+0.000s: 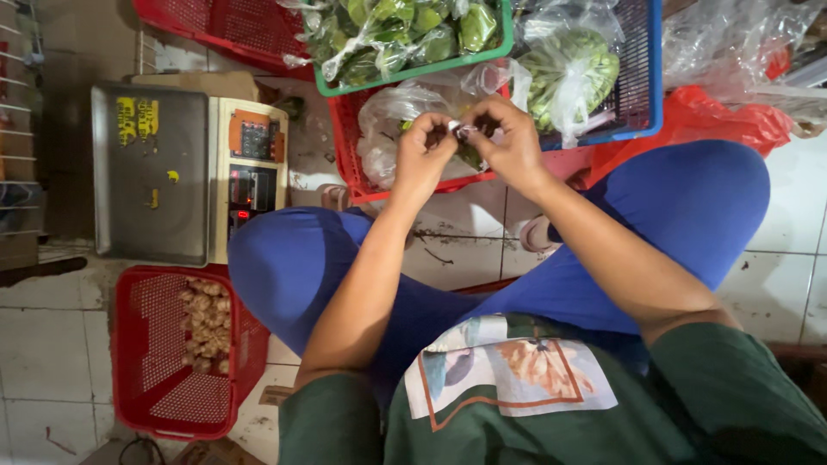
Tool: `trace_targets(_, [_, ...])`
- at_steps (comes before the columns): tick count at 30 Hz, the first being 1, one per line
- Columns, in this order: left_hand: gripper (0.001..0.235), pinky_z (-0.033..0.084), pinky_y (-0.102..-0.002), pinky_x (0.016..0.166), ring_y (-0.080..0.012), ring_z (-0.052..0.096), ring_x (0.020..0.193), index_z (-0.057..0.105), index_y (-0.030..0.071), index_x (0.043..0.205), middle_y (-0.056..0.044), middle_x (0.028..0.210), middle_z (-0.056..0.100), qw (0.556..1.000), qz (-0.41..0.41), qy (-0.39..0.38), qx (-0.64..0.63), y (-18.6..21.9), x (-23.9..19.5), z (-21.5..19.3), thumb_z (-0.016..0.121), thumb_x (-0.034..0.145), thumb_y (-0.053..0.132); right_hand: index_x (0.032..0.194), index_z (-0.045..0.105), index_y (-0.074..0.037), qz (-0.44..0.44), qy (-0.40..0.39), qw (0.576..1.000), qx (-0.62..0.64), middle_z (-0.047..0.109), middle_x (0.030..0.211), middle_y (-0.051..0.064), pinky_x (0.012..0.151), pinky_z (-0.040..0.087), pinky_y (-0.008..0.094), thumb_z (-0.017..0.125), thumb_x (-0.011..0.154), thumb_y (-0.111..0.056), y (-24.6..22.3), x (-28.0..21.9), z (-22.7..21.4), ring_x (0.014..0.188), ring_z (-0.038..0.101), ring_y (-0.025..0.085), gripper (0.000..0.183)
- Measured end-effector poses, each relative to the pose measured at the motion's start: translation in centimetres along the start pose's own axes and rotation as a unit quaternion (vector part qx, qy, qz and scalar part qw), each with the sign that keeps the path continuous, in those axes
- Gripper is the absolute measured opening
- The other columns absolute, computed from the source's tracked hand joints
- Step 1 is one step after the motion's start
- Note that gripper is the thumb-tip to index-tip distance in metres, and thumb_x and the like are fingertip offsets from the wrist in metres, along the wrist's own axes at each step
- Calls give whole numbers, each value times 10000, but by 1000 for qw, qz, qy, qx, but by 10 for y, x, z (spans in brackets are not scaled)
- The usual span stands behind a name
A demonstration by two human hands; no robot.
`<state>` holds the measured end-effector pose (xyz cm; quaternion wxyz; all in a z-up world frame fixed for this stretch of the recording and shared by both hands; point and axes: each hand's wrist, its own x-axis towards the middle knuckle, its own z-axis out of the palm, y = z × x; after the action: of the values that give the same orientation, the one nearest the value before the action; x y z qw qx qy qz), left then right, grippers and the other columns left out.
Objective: The person sorts green leafy vegetables and small green items into plastic bags, ties the bags closed, and places them onto a digital scale to check the weight before moving them into baskets.
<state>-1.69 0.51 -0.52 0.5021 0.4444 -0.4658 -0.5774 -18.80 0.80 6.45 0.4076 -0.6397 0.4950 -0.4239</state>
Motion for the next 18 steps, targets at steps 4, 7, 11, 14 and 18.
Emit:
trace_targets(4, [181, 523, -251, 763, -83, 622, 883, 621, 36, 1094, 12, 993, 641, 998, 21, -32, 48, 30, -9, 2, 668, 933, -31, 1081, 715, -2, -74, -13, 997, -35, 690, 1060, 96, 813, 510, 296, 733, 846, 57, -9, 4, -4, 947, 647, 204, 242])
trace_targets(7, [227, 535, -323, 753, -191, 647, 889, 626, 41, 1110, -63, 1021, 643, 976, 100, 1, 194, 57, -18, 9, 673, 903, -39, 1036, 725, -7, -134, 10, 986, -94, 719, 1022, 113, 861, 514, 338, 749, 866, 47, -6, 6, -5, 952, 664, 250, 180])
trace_targets(11, [249, 539, -403, 814, -344, 662, 946, 636, 55, 1162, -153, 1068, 650, 921, 207, 47, 327, 77, -30, 21, 676, 926, -14, 911, 694, -4, -80, 76, 983, -150, 671, 870, 125, 766, 499, 343, 792, 836, 19, 9, 2, 3, 816, 646, 262, 125])
trace_targets(14, [331, 532, -412, 782, -361, 656, 904, 626, 45, 1246, -173, 1050, 633, 903, 219, 38, 367, 75, -35, 26, 667, 921, -5, 909, 651, 0, -67, 100, 982, -143, 642, 858, 122, 742, 501, 311, 787, 857, 15, 22, 0, 8, 781, 633, 220, 146])
trace_targets(18, [293, 562, -344, 794, -265, 696, 869, 687, 54, 1257, -125, 1000, 663, 947, 183, 33, 261, 57, -27, 19, 643, 981, -33, 944, 613, -11, -19, 63, 997, -49, 654, 885, 48, 751, 512, 257, 761, 901, 5, 33, 1, 3, 798, 621, 117, 156])
